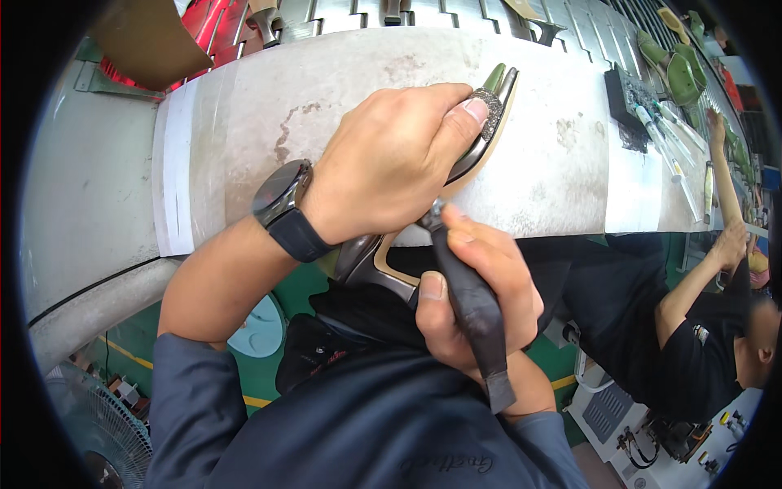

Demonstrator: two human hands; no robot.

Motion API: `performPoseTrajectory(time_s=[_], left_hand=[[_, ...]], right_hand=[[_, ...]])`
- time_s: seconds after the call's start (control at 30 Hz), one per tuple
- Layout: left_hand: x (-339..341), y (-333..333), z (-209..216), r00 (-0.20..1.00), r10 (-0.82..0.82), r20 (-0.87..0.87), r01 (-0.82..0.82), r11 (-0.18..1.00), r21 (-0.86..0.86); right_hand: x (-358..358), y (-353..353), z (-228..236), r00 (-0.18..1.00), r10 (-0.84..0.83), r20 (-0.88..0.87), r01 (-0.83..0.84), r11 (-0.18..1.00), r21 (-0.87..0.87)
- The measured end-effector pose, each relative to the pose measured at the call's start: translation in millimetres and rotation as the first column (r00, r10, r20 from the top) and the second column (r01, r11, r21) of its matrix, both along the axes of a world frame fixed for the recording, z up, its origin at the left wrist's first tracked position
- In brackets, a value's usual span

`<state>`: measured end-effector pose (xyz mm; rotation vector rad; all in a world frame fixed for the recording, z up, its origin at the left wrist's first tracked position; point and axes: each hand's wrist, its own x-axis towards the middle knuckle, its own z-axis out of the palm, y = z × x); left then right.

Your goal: The person assembles high-heeled shoes by taking shoe lasts and soles from a conveyor track, pressing the soles onto the shoe uppers by hand, and securing the edges using a hammer.

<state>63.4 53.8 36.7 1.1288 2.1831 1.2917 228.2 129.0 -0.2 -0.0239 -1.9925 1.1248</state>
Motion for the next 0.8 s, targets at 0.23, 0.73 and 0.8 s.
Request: performPoseTrajectory(time_s=[0.23, 0.73, 0.8], left_hand=[[-26, -25, -14, 0.993, -0.101, 0.063, 0.099, 0.994, 0.042], [-15, -39, -28, 0.964, -0.028, -0.266, 0.032, 0.999, 0.013], [-15, -42, -29, 0.964, 0.000, -0.267, 0.001, 1.000, 0.003]], right_hand=[[6, 30, 23, 0.963, 0.216, 0.164, -0.222, 0.975, 0.021], [-2, 24, 25, 0.883, 0.353, 0.309, -0.374, 0.927, 0.011], [-3, 22, 26, 0.859, 0.381, 0.342, -0.412, 0.911, 0.021]])
